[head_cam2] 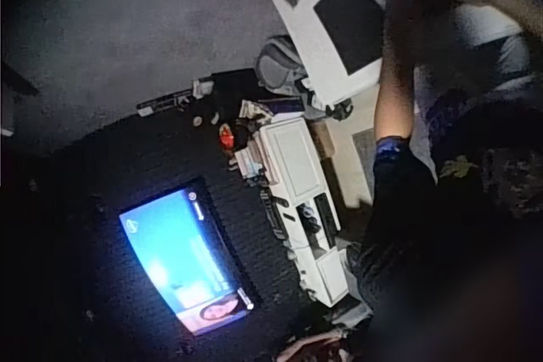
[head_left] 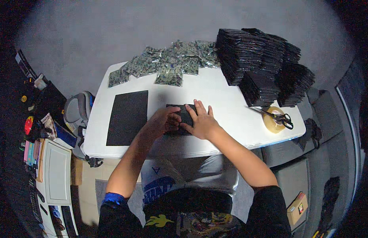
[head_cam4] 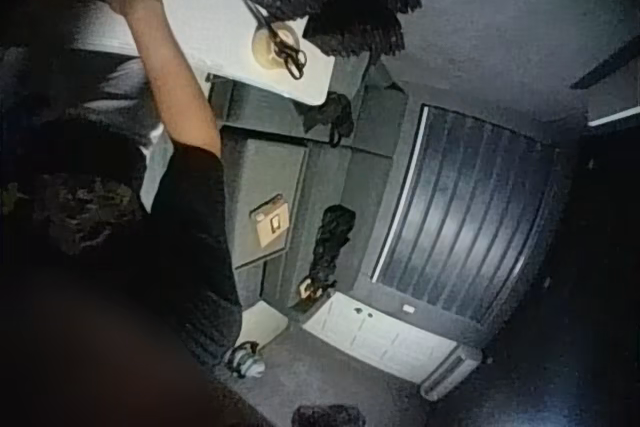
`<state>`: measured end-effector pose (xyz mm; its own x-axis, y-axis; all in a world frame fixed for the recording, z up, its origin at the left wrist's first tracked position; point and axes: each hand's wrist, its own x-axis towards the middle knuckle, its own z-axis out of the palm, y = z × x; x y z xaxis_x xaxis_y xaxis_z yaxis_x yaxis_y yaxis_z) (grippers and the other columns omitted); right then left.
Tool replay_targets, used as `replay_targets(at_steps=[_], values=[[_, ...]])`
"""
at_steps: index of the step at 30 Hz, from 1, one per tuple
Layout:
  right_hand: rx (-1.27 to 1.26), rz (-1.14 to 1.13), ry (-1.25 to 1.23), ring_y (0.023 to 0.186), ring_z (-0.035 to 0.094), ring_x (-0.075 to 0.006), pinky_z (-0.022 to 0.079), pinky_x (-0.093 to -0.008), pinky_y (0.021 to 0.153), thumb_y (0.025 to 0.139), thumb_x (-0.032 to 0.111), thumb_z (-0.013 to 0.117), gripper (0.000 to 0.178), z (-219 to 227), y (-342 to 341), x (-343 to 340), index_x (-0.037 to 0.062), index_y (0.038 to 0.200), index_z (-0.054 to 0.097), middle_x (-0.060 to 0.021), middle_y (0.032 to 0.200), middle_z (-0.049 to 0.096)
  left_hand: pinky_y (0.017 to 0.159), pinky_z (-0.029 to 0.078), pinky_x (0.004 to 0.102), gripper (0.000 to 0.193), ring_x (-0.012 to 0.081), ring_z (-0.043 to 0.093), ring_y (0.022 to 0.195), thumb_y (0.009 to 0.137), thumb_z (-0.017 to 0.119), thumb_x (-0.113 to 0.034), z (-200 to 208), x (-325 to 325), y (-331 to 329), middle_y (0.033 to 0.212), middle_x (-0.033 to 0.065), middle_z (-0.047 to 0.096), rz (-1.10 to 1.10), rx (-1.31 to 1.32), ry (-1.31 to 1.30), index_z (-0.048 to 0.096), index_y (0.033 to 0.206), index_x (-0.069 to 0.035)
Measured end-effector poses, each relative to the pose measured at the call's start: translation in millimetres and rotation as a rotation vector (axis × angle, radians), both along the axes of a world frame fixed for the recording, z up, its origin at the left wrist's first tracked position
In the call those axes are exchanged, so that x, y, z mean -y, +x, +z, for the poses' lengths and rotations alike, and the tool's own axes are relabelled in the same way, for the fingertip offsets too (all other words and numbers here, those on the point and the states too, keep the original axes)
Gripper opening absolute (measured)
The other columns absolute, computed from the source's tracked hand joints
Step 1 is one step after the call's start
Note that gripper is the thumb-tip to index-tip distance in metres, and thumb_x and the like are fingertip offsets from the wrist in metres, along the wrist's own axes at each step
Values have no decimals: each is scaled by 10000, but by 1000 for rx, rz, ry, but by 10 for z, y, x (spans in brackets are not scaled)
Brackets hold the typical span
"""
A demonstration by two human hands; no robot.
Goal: Folding and sealing black plastic envelopes or packets using adhesive tape.
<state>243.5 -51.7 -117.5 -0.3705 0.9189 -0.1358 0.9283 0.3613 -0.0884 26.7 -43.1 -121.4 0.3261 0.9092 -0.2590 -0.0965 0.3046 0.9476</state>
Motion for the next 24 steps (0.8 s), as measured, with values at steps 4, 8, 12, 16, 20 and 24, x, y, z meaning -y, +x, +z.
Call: replay_targets(at_steps=[4, 8, 12, 16, 20, 24], values=[[-37, 21, 25, 1608, 102, -392, 123, -645, 1260, 1001, 680, 461, 915, -75, 2, -29, 132, 1675, 173, -263, 1715, 122, 772, 597, 406, 412, 283, 716, 782, 1003, 614, -364, 5, -174, 42, 875, 136, 718, -78, -312, 169, 685, 1192, -5], [7, 31, 35, 1610, 100, -387, 126, -643, 1261, 1014, 691, 414, 907, -93, -7, -41, 135, 1680, 151, -256, 1719, 113, 811, 592, 461, 406, 375, 729, 871, 977, 612, -343, 32, -159, 191, 872, 215, 715, 11, -923, 647, 741, 1005, 41], [1, 13, 6, 1611, 91, -386, 123, -644, 1261, 1022, 693, 394, 900, -54, -9, -31, 135, 1681, 141, -254, 1723, 103, 808, 586, 500, 401, 421, 719, 860, 966, 621, -341, 144, 14, 228, 869, 233, 714, 217, -1357, 841, 739, 990, 42], [-3, 15, 14, 1609, 94, -392, 121, -645, 1260, 1020, 695, 398, 905, -39, -29, 1, 135, 1682, 139, -254, 1722, 112, 977, 523, 505, 412, 417, 649, 1115, 988, 604, -335, 182, 125, 153, 1121, 239, 685, 130, -1259, 917, 684, 1150, 36], [-34, 12, 98, 1591, 166, -408, 195, -633, 1247, 1010, 605, 501, 839, -15, 14, 65, 164, 1668, 222, -251, 1707, 178, 1173, 361, 556, 505, 434, 420, 1431, 1043, 547, -347, 24, 198, 275, 1461, 222, 540, -11, -1156, 1174, 572, 1382, 27], [-68, 110, 253, 1537, 305, -434, 293, -632, 1209, 992, 521, 583, 728, -38, 114, 155, 161, 1600, 407, -251, 1666, 298, 1201, 294, 627, 551, 450, 369, 1476, 1071, 508, -376, -148, 267, 240, 1552, 189, 484, -44, -1240, 1048, 521, 1455, 18]])
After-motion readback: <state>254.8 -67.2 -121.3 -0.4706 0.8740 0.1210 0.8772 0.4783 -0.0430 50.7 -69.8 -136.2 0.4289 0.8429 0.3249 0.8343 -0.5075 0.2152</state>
